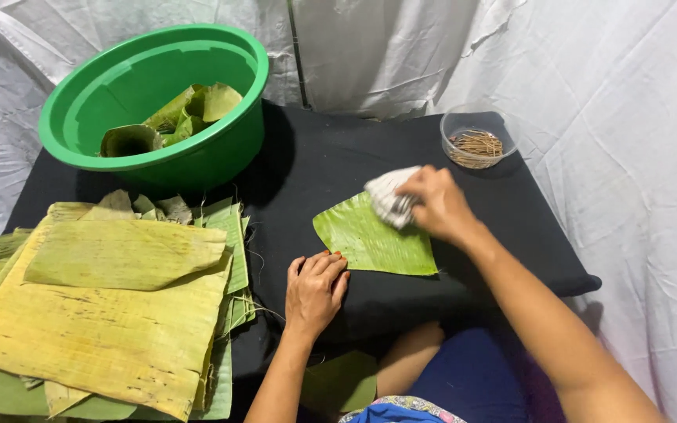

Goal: The person is folding banana leaves into cone shapes, wiping them with a cloth, and securing the folds with small wooden sticks.

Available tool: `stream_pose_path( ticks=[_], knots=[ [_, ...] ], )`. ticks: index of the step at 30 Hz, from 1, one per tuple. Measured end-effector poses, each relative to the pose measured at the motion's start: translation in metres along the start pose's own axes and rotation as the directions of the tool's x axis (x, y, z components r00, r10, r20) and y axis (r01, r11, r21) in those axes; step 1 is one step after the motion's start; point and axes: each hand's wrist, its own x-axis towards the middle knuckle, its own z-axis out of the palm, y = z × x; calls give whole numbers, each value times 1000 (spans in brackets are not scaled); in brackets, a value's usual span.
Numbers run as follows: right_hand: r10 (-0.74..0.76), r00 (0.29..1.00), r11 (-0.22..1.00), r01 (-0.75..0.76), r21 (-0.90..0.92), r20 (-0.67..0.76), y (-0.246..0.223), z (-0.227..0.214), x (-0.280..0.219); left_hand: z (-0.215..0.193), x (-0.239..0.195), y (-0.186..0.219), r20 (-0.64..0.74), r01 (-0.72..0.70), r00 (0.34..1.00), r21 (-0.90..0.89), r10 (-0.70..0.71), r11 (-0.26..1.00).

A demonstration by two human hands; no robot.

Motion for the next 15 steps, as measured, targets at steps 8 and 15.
stream_pose_path(
  ticks=[8, 15],
  knots=[
    [61, 991, 995, -51, -83, 122, 34, -12, -74, 13, 3, -7, 82, 63, 995, 0, -63, 998],
    [361, 918, 890, -286, -356, 166, 46, -33, -52, 20, 55, -4, 163, 530, 844, -104, -511, 842]
  ],
)
